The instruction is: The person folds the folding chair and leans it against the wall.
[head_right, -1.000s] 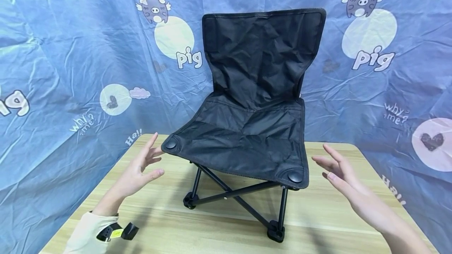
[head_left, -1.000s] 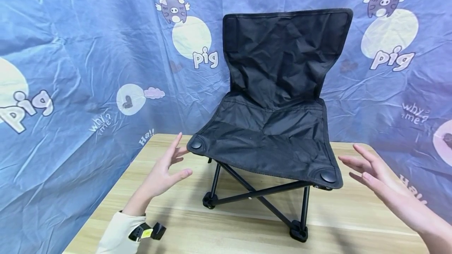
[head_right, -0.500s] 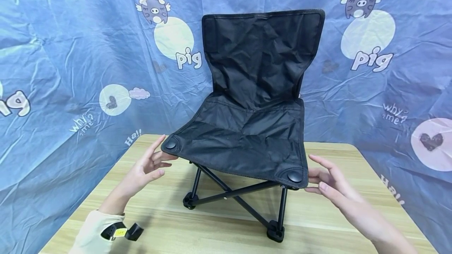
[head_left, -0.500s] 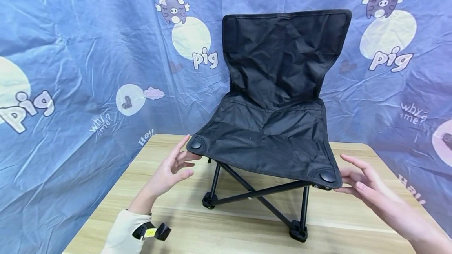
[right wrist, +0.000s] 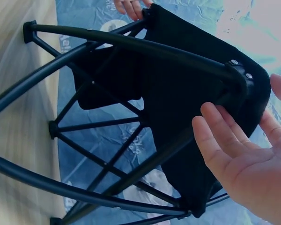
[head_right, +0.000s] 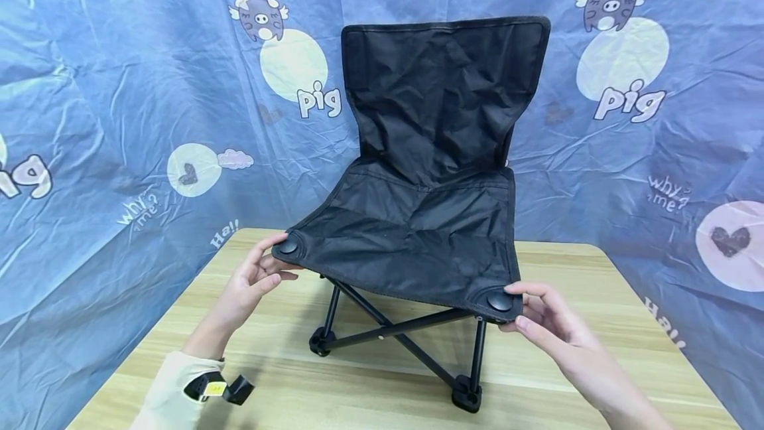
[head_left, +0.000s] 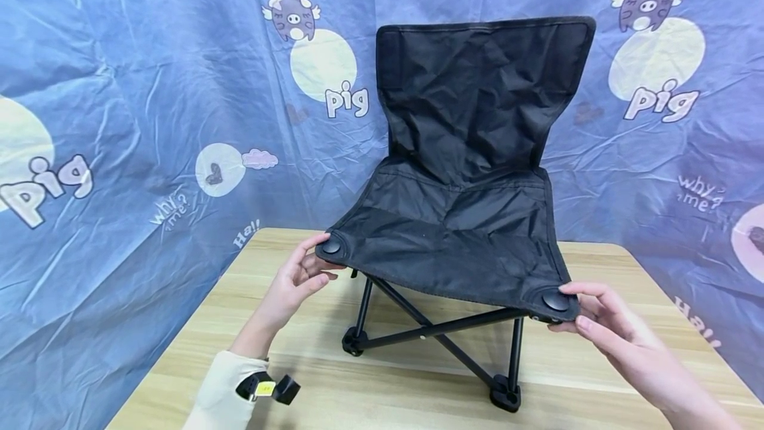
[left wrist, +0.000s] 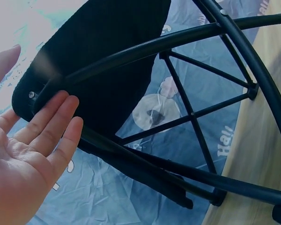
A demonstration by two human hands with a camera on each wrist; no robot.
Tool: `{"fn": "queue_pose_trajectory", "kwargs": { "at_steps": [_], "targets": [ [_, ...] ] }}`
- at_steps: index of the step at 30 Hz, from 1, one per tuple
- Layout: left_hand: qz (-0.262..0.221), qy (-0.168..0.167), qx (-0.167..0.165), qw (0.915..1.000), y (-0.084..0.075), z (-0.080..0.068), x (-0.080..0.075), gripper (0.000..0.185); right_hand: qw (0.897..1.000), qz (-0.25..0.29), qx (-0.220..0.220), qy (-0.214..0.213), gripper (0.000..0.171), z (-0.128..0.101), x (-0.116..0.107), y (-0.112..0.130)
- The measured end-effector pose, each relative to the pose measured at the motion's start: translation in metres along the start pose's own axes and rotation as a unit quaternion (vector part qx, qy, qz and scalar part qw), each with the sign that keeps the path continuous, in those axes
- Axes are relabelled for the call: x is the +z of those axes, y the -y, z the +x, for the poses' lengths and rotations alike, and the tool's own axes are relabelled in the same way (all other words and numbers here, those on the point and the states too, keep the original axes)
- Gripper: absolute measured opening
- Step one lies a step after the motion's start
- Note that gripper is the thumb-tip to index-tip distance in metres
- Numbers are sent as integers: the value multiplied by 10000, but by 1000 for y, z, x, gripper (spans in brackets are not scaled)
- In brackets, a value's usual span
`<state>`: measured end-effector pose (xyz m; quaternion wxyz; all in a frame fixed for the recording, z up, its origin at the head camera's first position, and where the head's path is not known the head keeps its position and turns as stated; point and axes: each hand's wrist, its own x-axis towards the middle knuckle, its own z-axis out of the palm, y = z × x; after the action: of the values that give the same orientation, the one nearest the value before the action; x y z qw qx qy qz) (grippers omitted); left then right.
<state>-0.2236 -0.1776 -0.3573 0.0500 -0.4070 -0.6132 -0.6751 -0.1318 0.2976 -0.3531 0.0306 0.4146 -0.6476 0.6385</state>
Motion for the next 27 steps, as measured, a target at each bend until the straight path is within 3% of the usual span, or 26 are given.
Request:
{"fn": "queue_pose_trajectory", "kwargs": {
  "at_steps": [6, 11, 15, 19, 27],
  "targets": [
    [-34, -257, 29, 9997, 4, 2, 0, 49, 9972, 663, -318, -133, 53, 2, 5, -7],
    [-452, -263, 410, 9978, 10, 6, -1, 38, 9827, 1534, -1024, -162, 47, 7, 10, -15],
    [-903, -223, 742, 9929, 16, 8, -1, 31, 9762, 1657, -1342, -389, 46, 9, 15, -19],
    [-989, -302, 981, 9898, 21, 10, 2, 28, 9723, 1661, -1540, -571, 44, 10, 19, -22],
    [-971, -832, 1189, 9846, 29, 12, 8, 25, 9606, 1863, -1883, -847, 42, 12, 27, -26]
  ]
}}
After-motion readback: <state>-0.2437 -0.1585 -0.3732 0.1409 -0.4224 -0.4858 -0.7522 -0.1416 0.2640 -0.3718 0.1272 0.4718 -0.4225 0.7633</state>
